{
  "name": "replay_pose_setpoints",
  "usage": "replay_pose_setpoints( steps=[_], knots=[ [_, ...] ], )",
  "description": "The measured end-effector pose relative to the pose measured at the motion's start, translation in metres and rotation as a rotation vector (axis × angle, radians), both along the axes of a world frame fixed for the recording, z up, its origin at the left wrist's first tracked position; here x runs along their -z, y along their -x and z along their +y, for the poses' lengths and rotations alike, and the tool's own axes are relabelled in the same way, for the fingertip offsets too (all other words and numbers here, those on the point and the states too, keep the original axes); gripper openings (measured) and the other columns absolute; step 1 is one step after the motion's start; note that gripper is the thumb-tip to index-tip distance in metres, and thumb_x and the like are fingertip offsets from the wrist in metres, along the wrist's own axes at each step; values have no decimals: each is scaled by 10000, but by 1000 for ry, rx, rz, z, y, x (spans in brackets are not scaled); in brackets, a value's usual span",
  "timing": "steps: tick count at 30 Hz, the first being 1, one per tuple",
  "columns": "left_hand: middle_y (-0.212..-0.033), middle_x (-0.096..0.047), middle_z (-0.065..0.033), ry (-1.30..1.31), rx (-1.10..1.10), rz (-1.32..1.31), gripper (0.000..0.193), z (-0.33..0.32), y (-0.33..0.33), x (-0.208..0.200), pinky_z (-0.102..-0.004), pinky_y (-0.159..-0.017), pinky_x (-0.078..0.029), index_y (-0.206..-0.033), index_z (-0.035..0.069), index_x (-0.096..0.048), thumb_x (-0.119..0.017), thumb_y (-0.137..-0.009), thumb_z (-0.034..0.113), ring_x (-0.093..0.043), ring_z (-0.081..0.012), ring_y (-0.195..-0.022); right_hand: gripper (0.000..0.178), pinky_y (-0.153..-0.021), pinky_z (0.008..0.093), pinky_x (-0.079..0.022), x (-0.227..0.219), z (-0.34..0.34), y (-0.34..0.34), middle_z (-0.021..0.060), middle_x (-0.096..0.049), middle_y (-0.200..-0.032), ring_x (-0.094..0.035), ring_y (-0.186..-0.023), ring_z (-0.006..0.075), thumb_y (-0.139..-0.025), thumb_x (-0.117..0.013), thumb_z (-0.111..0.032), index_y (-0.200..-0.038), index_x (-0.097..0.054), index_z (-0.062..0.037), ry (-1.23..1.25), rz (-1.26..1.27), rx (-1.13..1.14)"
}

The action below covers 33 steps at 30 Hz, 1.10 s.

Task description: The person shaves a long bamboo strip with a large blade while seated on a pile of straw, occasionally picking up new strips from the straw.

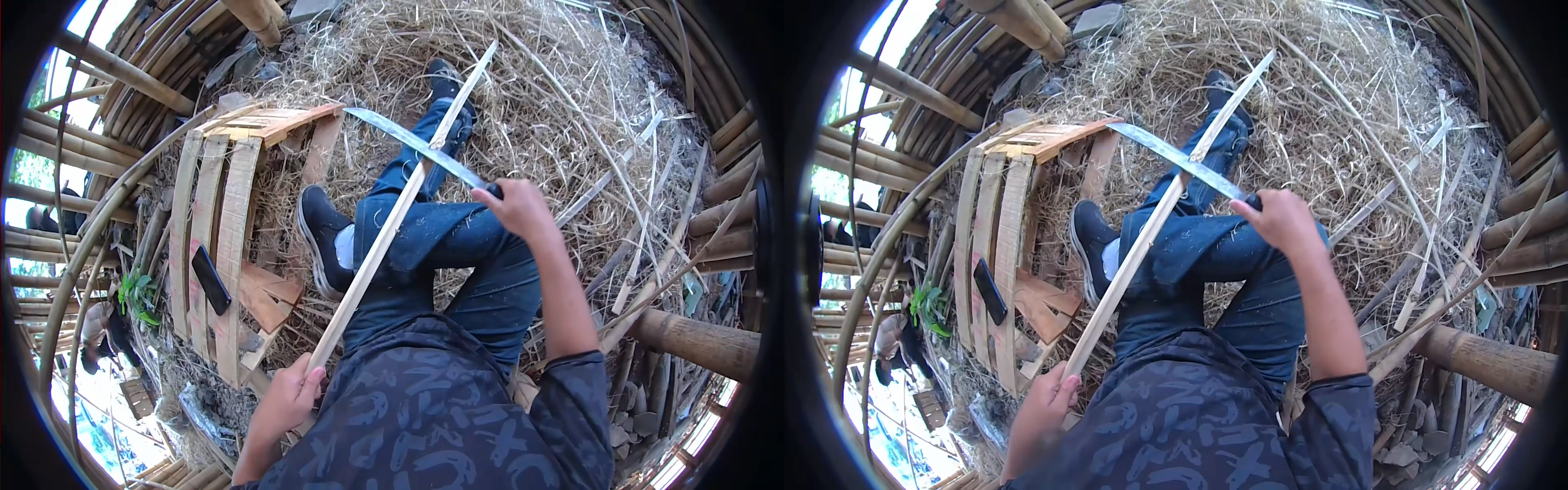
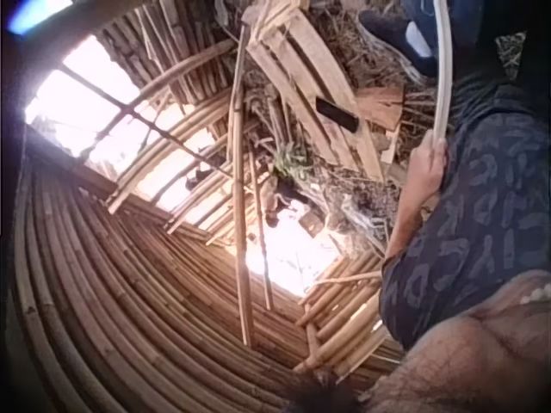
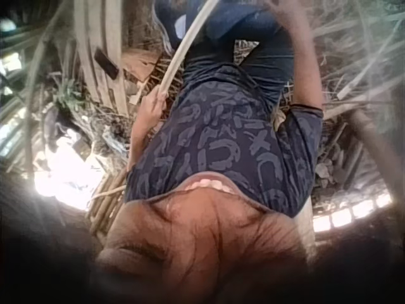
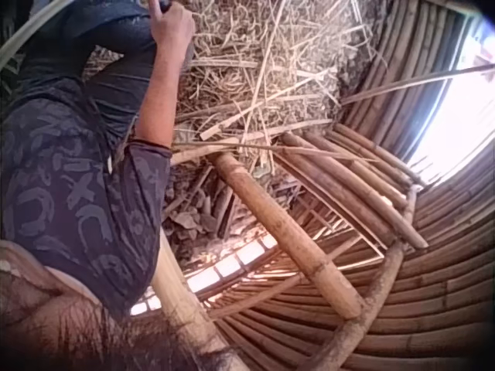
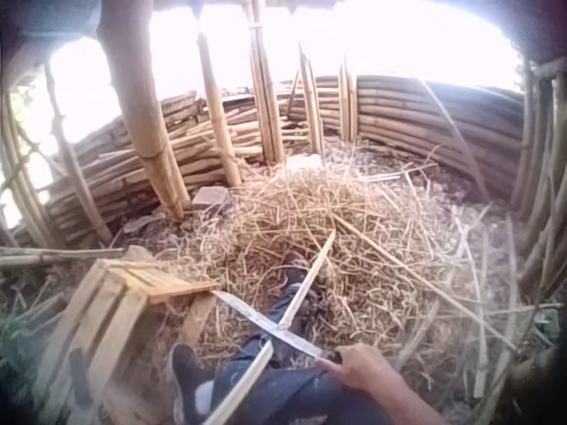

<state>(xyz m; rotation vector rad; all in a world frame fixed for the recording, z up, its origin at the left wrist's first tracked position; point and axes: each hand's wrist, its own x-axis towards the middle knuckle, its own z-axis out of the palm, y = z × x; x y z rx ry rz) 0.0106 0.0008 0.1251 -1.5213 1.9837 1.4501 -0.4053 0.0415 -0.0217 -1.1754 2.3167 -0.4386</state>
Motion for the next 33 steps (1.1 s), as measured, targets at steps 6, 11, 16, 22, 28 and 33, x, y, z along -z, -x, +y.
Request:
replay_pose_setpoints(
  steps=[6,11,16,22,28,33],
  knots=[
    [-636,-456,16,-82,22,11,220,-7,8,12,-248,-552,-392,-1002,-6,-550,-483,-1005,203,-457,-71,-597,662,-714,492,-535,-17,2,-93,246,-657,-728,-661,-740,431,-849,-567,-653,-804,-660,1,90,-103,-274],
    [-613,-580,-105,-15,8,-3,238,-2,-9,4,-341,-554,-463,-941,-9,-538,-487,-998,216,-587,-215,-545,521,-672,445,-522,-8,-15,-57,207,-666,-734,-662,-710,377,-836,-662,-557,-851,-698,-37,98,-130,-272],
    [-611,-577,-102,-19,48,17,247,-2,-4,-9,-349,-557,-463,-932,-9,-531,-482,-1001,223,-592,-213,-550,598,-638,451,-497,18,-12,44,210,-657,-690,-664,-677,364,-884,-602,-562,-838,-697,27,60,-51,129],
    [-612,-569,-148,-18,40,54,244,4,0,17,-381,-556,-455,-943,-18,-519,-480,-999,216,-600,-292,-557,613,-677,489,-522,-4,0,-67,264,-654,-739,-656,-717,439,-858,-631,-563,-824,-656,49,53,-207,-61],
    [-702,-592,-279,251,178,-14,210,5,5,23,-507,-608,-458,-991,-26,-524,-480,-984,179,-603,-463,-674,621,-634,498,-532,-33,25,-197,248,-620,-639,-635,-649,443,-838,-615,-615,-770,-628,2,290,-455,-473],
    [-701,-585,-306,319,135,-113,174,12,7,27,-559,-632,-441,-1002,-14,-517,-478,-976,153,-592,-488,-704,587,-637,470,-524,-26,25,-185,220,-636,-674,-641,-670,418,-823,-642,-604,-787,-644,-18,260,-276,-487]
  ],
)
